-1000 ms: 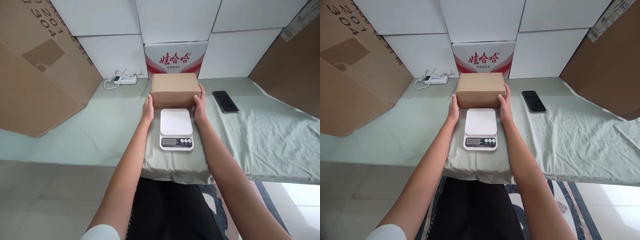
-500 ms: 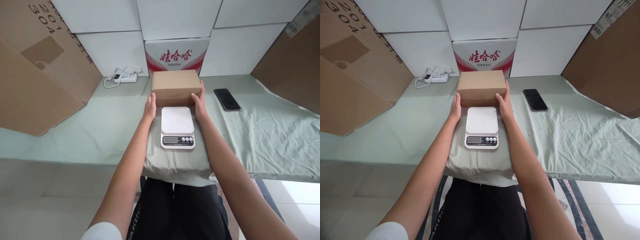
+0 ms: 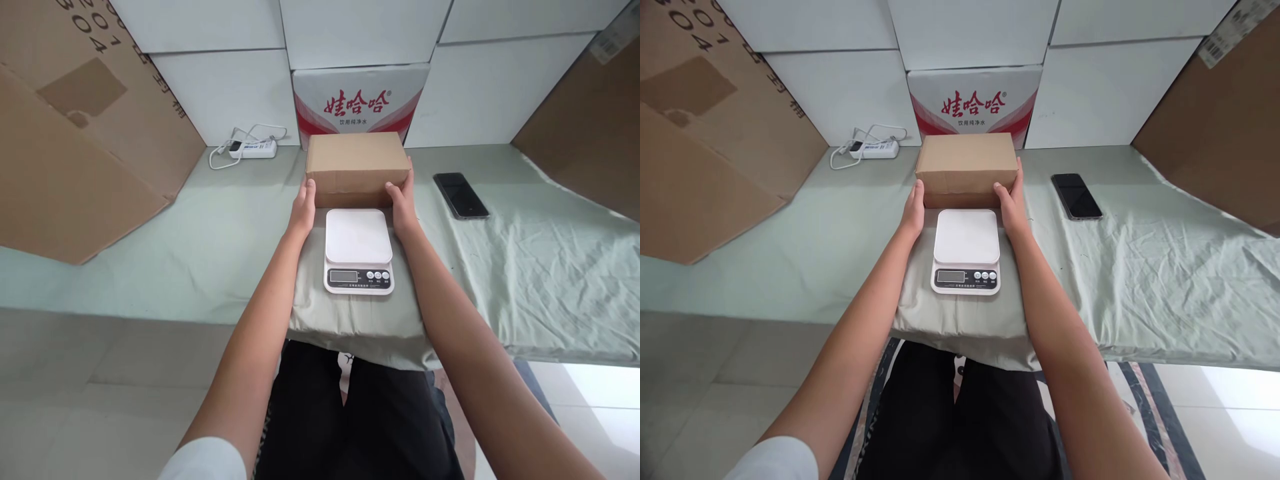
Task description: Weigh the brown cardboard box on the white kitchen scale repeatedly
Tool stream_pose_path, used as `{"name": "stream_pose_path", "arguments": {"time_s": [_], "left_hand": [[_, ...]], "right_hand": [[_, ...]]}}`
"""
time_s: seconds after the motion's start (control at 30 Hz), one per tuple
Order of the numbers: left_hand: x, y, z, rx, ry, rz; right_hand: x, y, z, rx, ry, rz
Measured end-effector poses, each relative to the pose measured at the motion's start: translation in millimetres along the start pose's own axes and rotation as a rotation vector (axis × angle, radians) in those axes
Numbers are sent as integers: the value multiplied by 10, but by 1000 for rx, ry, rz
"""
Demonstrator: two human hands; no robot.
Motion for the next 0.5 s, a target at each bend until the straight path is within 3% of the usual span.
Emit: {"name": "stream_pose_path", "arguments": {"time_s": [0.1, 0.23, 0.33, 0.5], "left_hand": [[-31, 1, -10, -36, -69, -15], [-117, -1, -267, -50, 101, 15], [-227, -42, -444, -24, 205, 10], [-641, -129, -587, -83, 211, -24]], "right_hand": [[2, -21, -5, 5, -5, -27], [-4, -31, 91, 22, -47, -90], [-41, -20, 281, 39, -95, -106], [-319, -137, 735, 7, -177, -92]]}}
Point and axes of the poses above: each hand's wrist, its own x-axis towards the middle knuckle, its own y-axis out of the palm, z = x × y, the point moved 8 cm from there along x, towards the middle knuckle, and after that the axes turned 9 degrees about -y, right-handed, at the moved point
